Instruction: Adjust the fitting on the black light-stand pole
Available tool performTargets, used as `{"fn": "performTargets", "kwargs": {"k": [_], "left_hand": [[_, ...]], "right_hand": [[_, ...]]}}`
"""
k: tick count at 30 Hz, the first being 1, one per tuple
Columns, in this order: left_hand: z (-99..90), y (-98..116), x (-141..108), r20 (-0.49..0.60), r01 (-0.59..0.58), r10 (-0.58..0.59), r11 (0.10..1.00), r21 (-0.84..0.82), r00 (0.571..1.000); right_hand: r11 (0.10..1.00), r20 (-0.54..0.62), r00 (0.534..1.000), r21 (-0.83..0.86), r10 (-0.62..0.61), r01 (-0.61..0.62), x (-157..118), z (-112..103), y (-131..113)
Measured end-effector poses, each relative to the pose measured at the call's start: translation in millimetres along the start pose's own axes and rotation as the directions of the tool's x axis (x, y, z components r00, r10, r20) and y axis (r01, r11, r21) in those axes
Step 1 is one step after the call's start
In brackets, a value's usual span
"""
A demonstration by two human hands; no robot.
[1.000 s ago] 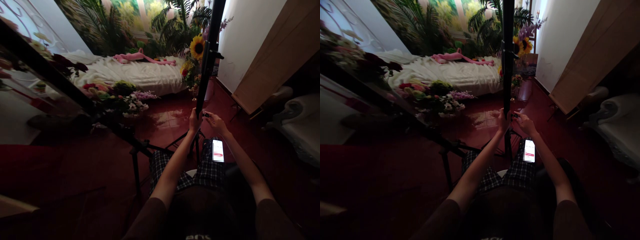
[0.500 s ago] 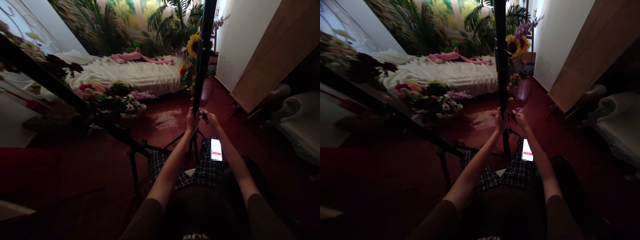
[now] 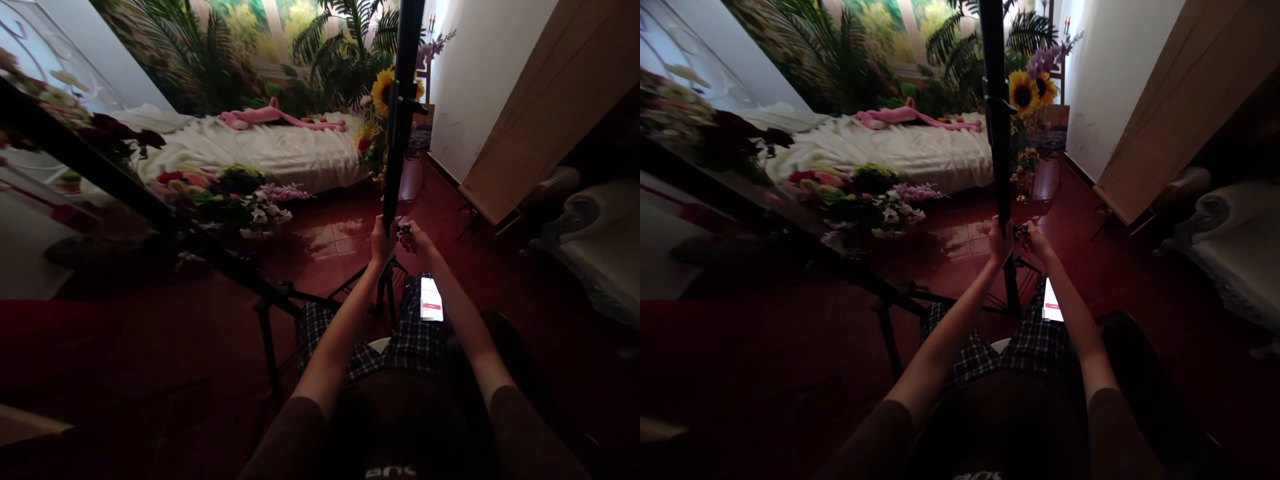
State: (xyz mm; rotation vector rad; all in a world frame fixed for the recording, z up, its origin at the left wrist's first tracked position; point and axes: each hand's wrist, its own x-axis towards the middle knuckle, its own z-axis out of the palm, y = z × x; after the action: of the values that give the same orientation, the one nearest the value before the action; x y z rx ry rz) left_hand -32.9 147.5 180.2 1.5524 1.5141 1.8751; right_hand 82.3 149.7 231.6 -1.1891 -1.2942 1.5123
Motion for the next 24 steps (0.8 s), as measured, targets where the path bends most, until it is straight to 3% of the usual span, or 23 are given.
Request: {"fn": "performTargets", "kwargs": {"k": [3, 6, 11, 16, 21, 24], "left_hand": [[-0.4, 0, 0, 0.003, -0.002, 0.002, 1.000, 0.000, 1.000], [-1.1, 2, 0, 0.008, 0.003, -0.003, 1.000, -0.005, 1.000], [-1.0, 2, 0, 0.011, 0.008, -0.008, 1.000, -0.011, 1.000], [-1.0, -2, -2, 0.018, -0.008, 0.008, 1.000, -0.010, 1.000], [-1.5, -2, -2, 0.032, 0.013, -0.014, 1.000, 0.008, 0.999], [-1.3, -2, -2, 0.034, 0.031, -0.031, 1.000, 0.003, 0.999]], "right_hand": [[0.990, -0.120, 0.993, 0.138, 0.007, 0.009, 0, 9, 6], [0.965, -0.251, 0.947, 0.116, -0.199, 0.233, 0, 15, 12], [0.940, -0.297, 0.902, 0.035, -0.314, 0.339, 4, 19, 24], [0.906, -0.371, 0.853, 0.069, -0.366, 0.418, 5, 27, 38], [0.899, -0.336, 0.882, 0.173, -0.330, 0.402, -3, 33, 51], [0.913, -0.298, 0.897, 0.147, -0.327, 0.382, -3, 32, 57]]}}
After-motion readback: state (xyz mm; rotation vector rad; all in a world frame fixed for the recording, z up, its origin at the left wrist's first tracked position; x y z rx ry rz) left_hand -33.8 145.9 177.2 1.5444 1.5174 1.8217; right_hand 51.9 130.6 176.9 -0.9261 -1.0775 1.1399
